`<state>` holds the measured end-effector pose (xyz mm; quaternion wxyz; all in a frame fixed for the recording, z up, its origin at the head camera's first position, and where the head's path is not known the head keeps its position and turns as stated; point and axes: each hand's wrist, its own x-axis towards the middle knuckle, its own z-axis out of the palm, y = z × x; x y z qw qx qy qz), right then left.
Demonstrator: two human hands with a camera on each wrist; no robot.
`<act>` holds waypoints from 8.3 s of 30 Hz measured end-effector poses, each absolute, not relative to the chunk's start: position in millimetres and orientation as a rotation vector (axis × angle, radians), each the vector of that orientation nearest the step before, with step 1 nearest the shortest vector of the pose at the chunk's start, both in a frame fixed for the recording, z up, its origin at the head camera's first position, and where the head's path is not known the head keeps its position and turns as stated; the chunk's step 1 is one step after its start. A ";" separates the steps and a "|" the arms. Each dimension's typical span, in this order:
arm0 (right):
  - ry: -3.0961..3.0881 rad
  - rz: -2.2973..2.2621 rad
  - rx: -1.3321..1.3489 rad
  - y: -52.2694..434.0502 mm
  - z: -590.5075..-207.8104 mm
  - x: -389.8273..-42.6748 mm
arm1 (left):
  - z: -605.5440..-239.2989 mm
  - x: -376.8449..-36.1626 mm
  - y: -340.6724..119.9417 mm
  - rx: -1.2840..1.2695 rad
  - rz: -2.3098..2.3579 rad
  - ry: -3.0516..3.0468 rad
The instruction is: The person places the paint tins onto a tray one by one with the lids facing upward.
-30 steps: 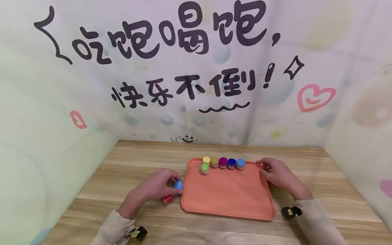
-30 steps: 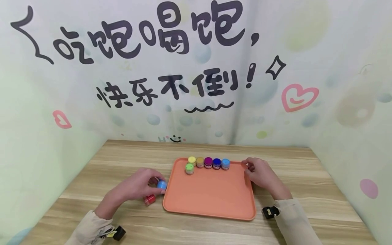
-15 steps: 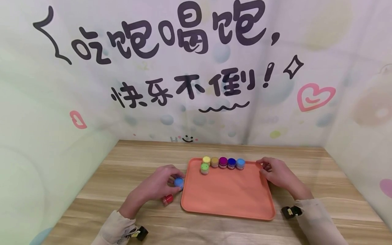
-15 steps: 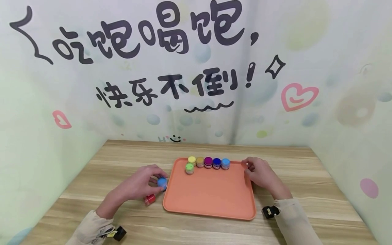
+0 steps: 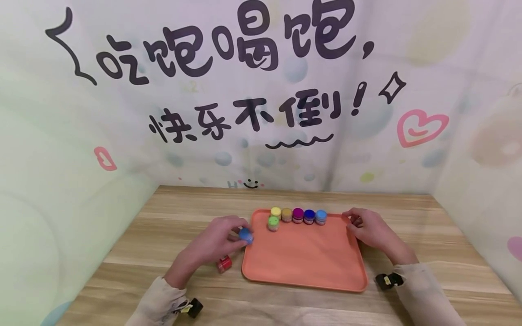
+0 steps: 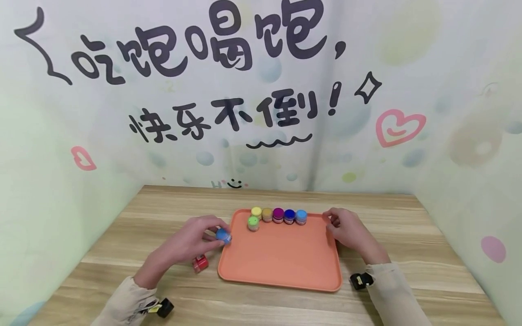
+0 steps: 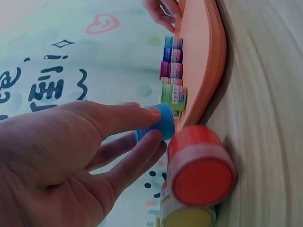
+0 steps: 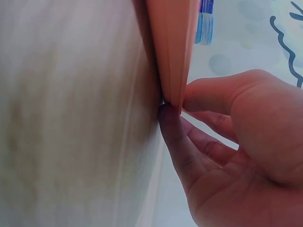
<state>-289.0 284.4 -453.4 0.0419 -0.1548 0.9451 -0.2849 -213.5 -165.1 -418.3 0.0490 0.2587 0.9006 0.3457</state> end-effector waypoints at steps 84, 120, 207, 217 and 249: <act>2.909 -0.852 -0.483 284.4 -455.3 -291.0 | -428.9 -244.4 -70.5 1.029 0.798 3.120; 2.924 -0.877 -0.503 284.8 -452.7 -288.5 | -436.2 -219.6 -192.9 0.643 0.746 3.010; 2.940 -0.879 -0.544 283.9 -453.3 -288.7 | -420.1 -245.4 -137.7 1.006 1.193 2.718; 2.942 -0.866 -0.518 285.1 -453.6 -288.6 | -418.0 -254.0 -107.9 1.092 1.201 2.773; 2.926 -0.875 -0.499 283.8 -455.4 -290.2 | -438.8 -271.5 -50.0 1.184 1.209 2.845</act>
